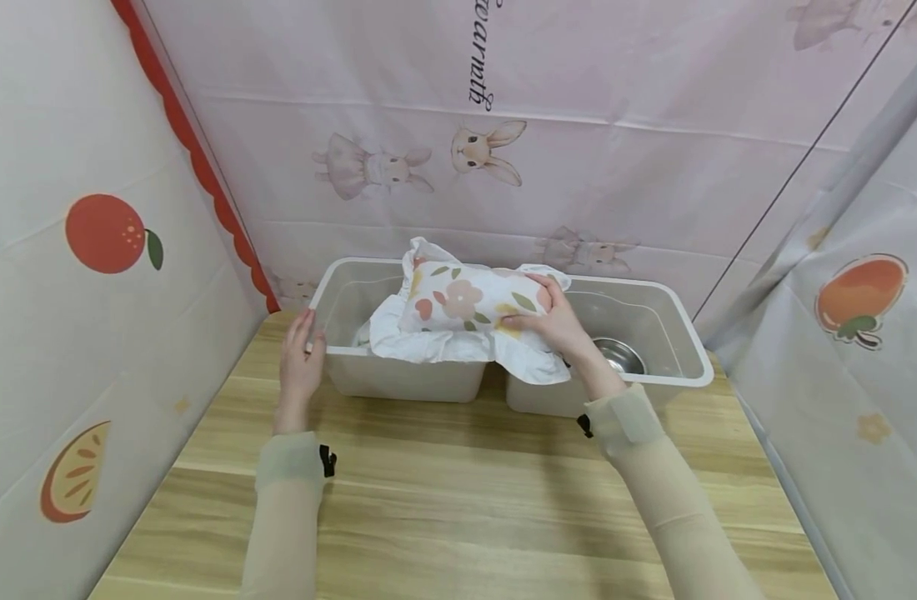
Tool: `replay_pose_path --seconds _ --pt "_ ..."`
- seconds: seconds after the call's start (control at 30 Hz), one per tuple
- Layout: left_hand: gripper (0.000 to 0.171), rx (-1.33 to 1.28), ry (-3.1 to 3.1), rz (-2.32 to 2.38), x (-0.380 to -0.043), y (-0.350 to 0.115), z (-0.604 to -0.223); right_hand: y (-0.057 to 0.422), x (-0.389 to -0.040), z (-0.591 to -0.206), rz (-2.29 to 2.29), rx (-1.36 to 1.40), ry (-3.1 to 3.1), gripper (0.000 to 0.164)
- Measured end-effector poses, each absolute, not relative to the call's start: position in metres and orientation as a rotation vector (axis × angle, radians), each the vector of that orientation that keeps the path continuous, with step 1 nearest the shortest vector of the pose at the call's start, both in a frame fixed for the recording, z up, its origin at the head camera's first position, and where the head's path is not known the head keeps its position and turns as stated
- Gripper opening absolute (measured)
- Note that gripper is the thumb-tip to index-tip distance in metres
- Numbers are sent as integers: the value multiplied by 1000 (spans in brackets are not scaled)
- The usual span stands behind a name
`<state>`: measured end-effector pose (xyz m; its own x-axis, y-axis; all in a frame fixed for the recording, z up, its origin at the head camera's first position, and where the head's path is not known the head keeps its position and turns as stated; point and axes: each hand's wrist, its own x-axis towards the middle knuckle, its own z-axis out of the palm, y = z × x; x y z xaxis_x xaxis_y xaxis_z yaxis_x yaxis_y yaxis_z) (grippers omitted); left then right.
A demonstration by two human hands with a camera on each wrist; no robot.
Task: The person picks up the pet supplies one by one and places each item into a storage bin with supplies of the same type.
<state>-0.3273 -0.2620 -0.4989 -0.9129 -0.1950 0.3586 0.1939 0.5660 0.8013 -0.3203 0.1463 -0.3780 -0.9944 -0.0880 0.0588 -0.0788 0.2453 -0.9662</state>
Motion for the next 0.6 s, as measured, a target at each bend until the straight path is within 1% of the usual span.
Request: replay_pose_path --seconds 0.2,0.6 --pt "51 -6 -2378 -1291 -327 -262 -500 143 -337 -392 -1957 -152 2454 85" --pt "49 -15 -2324 -1306 -329 -262 -503 135 -352 -395 -1946 -168 2449 86"
